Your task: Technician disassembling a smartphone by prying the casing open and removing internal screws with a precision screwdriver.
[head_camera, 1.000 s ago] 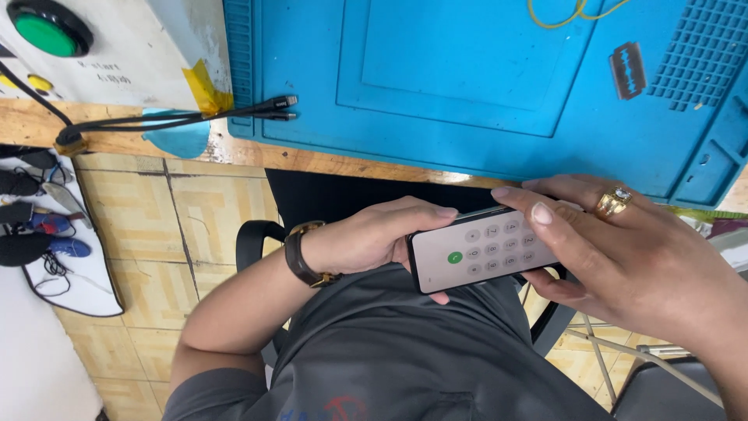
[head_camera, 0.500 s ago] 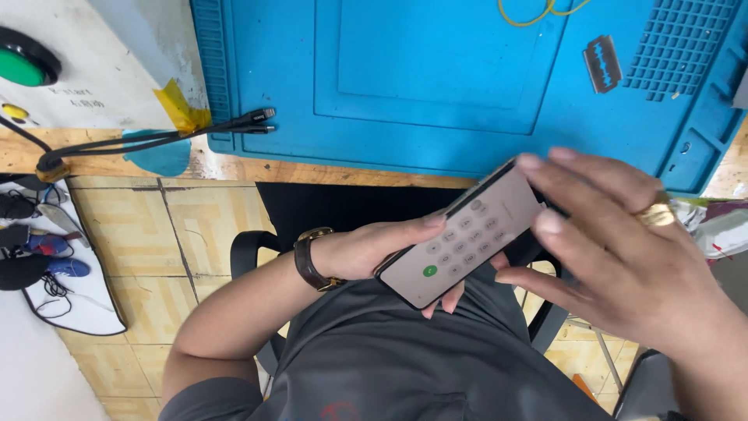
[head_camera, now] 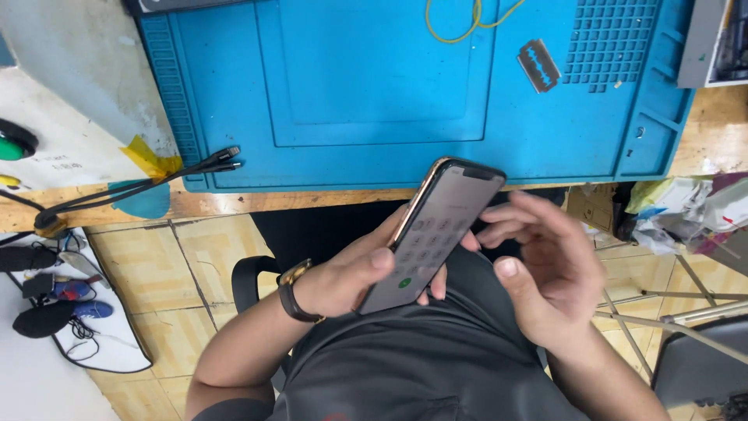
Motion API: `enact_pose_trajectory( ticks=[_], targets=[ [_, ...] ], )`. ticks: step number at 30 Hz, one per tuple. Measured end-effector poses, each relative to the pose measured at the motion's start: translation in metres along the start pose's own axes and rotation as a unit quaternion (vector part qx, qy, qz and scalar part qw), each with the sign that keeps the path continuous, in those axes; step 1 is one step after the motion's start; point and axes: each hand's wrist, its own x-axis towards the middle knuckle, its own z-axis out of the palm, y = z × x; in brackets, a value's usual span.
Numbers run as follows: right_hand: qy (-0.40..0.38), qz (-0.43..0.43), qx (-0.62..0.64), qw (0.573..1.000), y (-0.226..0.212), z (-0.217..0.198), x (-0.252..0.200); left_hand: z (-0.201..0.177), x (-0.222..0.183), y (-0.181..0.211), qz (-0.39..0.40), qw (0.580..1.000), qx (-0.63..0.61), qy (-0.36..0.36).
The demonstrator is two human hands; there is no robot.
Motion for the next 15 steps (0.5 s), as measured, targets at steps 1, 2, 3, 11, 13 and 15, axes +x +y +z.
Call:
enact_pose_trajectory(
  ticks=[1, 2, 3, 11, 13, 15],
  targets=[
    [0.005, -0.001, -0.001, 1.000, -0.002, 0.002, 0.000, 0.005, 0.001, 0.003, -0.002, 1.000, 0.001, -0.005],
    [-0.023, 0.021, 0.040, 0.999, -0.004, 0.003, 0.001, 0.010, 0.002, 0.006, 0.027, 0.986, 0.160, 0.025],
    [-0.052, 0.042, 0.082, 0.994, -0.006, 0.005, 0.002, 0.015, 0.002, 0.010, 0.056, 0.946, 0.315, 0.055],
    [-0.064, 0.088, 0.151, 0.983, -0.018, 0.011, 0.010, 0.029, 0.000, 0.003, 0.052, 0.827, 0.536, 0.162],
    [-0.075, 0.102, 0.140, 0.982, -0.022, 0.013, 0.014, 0.028, -0.001, 0.002, 0.049, 0.813, 0.553, 0.177],
    [-0.082, 0.102, 0.142, 0.981, -0.024, 0.015, 0.018, 0.027, -0.002, 0.003, 0.054, 0.814, 0.550, 0.180]
  ],
)
